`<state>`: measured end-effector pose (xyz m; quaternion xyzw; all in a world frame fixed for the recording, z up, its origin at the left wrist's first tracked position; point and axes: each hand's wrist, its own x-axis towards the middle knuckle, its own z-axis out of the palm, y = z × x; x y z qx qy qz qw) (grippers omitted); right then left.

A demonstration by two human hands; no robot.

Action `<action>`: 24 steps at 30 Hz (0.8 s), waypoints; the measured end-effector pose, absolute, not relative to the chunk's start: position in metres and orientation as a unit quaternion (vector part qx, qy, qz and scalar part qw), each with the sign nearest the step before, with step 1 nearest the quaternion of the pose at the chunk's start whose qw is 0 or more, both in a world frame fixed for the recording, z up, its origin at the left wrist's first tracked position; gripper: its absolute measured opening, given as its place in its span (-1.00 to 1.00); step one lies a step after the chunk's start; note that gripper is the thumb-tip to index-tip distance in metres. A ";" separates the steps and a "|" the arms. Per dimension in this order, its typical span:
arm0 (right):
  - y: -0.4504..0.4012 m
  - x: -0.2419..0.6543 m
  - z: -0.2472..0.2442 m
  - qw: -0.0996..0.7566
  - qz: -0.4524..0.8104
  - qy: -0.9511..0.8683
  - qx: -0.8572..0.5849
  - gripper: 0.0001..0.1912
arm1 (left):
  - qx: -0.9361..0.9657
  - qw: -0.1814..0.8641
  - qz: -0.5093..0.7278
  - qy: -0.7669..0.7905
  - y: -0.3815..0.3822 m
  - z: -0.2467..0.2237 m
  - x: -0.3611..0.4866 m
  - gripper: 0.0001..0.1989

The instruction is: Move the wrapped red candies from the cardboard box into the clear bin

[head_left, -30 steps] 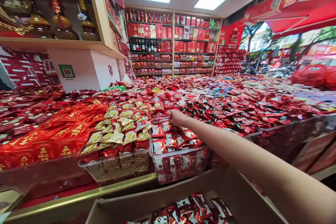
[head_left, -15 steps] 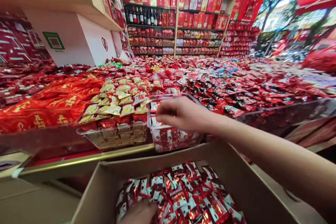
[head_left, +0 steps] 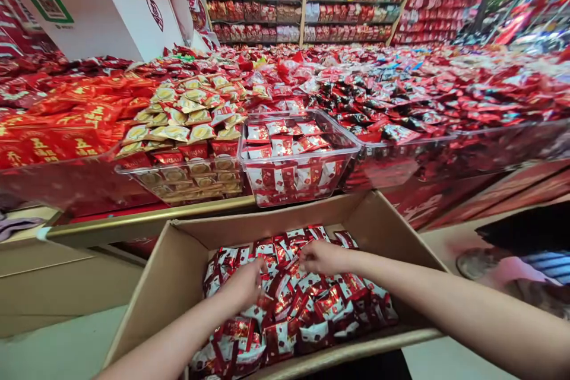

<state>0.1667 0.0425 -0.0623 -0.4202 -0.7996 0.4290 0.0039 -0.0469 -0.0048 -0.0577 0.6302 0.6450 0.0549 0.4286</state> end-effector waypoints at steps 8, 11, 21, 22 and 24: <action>0.037 0.133 -0.028 0.201 0.533 -0.669 -0.477 -0.44 | 0.518 0.504 0.343 0.601 0.010 -0.003 -0.021 -0.75; 0.035 0.129 -0.027 0.252 0.453 -0.715 -0.470 -0.48 | 0.477 0.540 0.373 0.584 0.001 0.002 -0.015 -0.69; 0.040 0.137 -0.024 0.306 0.322 -0.721 -0.532 -0.51 | 0.436 0.646 0.291 0.554 -0.010 0.001 -0.008 -0.80; 0.040 0.137 -0.023 0.311 0.316 -0.721 -0.532 -0.51 | 0.430 0.648 0.296 0.554 -0.010 0.001 -0.009 -0.80; 0.041 0.136 -0.022 0.325 0.311 -0.714 -0.536 -0.51 | 0.429 0.642 0.302 0.559 -0.009 0.003 -0.010 -0.79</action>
